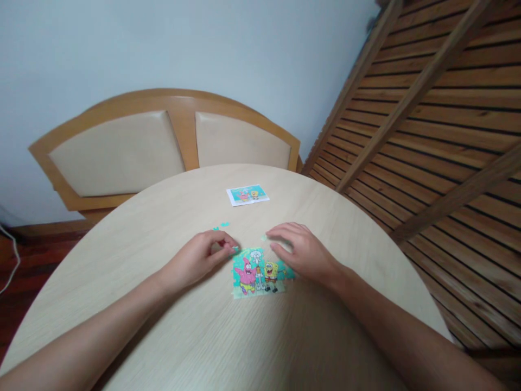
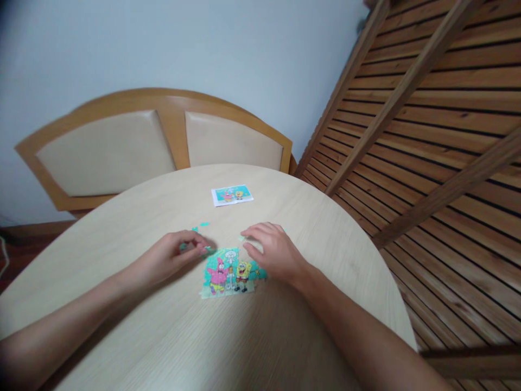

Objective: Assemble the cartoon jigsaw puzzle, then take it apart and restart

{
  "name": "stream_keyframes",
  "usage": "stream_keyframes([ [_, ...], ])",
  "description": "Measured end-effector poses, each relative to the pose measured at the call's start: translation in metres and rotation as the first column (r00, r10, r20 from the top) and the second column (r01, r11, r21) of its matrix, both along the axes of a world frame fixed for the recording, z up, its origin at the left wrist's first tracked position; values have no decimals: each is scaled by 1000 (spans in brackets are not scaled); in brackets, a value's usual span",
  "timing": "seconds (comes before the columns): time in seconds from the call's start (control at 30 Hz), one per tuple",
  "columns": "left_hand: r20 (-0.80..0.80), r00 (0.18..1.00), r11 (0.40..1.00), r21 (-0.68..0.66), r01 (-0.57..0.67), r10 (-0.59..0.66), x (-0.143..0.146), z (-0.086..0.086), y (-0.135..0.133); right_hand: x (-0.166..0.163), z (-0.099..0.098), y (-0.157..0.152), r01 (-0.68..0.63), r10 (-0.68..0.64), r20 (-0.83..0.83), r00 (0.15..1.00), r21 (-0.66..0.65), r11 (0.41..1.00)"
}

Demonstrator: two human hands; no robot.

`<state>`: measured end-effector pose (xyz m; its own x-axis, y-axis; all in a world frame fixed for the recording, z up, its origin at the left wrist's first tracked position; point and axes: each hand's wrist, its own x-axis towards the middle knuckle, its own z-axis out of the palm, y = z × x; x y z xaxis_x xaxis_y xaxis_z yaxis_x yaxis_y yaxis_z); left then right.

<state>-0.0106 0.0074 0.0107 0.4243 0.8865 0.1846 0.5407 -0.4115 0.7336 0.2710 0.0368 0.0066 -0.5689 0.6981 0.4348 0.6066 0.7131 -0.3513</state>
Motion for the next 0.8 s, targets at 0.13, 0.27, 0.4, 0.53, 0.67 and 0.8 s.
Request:
stream_keyframes([
  [0.13, 189, 982, 993, -115, 19, 3, 27, -7, -14, -23, 8, -27, -79, 61, -134, 989, -134, 988],
  [0.27, 274, 961, 992, -125, 6, 29, 39, -10, -23, -34, 8, -38, -116, 31, -258, 966, -321, 940],
  [0.4, 247, 969, 998, -65, 3, 13, 37, -11, -23, -29, 9, -31, -124, -14, -310, 951, -422, 898],
  [0.53, -14, 982, 966, 179, 186, -187, 29, -12, -20, -15, 9, -16, -91, -20, -269, 963, -393, 915],
  [0.67, -240, 918, 885, 272, 377, -317, 27, -13, -22, -3, 6, -4, -45, -31, -190, 981, -384, 922],
  [0.8, -298, 893, 867, 271, 417, -337, 26, -13, -24, 1, 1, 1, -46, -6, -134, 991, -381, 923],
])
